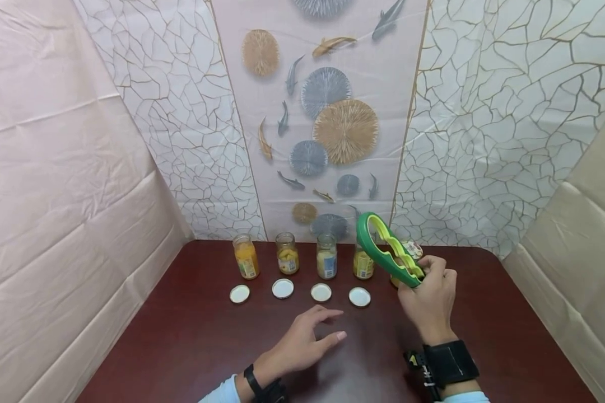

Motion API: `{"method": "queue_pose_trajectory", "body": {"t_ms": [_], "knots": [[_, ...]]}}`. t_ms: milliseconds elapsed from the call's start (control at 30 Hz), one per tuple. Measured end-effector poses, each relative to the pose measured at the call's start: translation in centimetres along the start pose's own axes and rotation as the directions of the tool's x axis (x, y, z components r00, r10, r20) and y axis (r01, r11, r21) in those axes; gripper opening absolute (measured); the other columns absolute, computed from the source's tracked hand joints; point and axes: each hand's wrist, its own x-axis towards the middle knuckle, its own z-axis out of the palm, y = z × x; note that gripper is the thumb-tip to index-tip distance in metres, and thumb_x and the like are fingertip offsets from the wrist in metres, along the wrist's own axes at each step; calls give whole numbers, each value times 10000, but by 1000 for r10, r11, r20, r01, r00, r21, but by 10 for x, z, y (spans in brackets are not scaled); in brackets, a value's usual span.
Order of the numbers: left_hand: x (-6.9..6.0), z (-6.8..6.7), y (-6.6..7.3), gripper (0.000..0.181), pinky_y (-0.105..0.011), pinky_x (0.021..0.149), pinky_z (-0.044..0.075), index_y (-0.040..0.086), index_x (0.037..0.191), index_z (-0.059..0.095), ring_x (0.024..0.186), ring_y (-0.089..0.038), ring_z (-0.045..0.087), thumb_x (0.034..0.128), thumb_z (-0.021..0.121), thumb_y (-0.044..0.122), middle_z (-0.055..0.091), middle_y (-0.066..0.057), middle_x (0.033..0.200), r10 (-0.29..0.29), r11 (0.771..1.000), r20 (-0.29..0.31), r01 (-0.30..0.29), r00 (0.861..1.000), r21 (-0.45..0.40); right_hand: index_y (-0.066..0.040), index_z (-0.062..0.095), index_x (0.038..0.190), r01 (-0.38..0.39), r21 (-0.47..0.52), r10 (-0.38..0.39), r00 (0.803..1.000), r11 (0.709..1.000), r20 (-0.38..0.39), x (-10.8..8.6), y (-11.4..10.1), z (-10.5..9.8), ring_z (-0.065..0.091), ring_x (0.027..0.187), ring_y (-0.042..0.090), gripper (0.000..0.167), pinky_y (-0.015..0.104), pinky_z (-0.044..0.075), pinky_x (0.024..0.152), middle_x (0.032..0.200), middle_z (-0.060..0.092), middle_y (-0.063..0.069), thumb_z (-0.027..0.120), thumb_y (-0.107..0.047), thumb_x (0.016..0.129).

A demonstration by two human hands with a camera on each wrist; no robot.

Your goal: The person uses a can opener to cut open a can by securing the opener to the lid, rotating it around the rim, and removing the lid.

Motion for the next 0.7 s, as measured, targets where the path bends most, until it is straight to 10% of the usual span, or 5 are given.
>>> {"method": "queue_pose_trajectory", "body": {"t_ms": [300,567,700], "knots": [[77,32,7,606,-302,1083,557,200,1575,523,1362,-200,644,1055,664,476,626,-32,1525,-74,996,25,74,997,-40,3,464,859,111,-28,-113,989,993,-95,11,-5,-14,333,755,284,220,295,189,722,664,447,148,681,-31,859],[150,74,20,859,-423,1293,391,126,1723,172,1634,-236,337,1078,619,478,279,-82,1779,-114,993,31,114,993,7,-72,419,650,255,-185,-274,958,949,-83,16,-6,-21,236,449,190,265,417,268,738,489,307,25,623,-51,818],[174,95,20,884,-360,1151,514,100,1698,227,1460,-205,541,1034,710,428,473,-108,1642,-74,996,-35,72,997,-55,-77,420,648,206,-199,-220,974,958,-51,13,-8,-23,209,463,201,291,433,259,751,505,282,13,628,-25,845]]}}
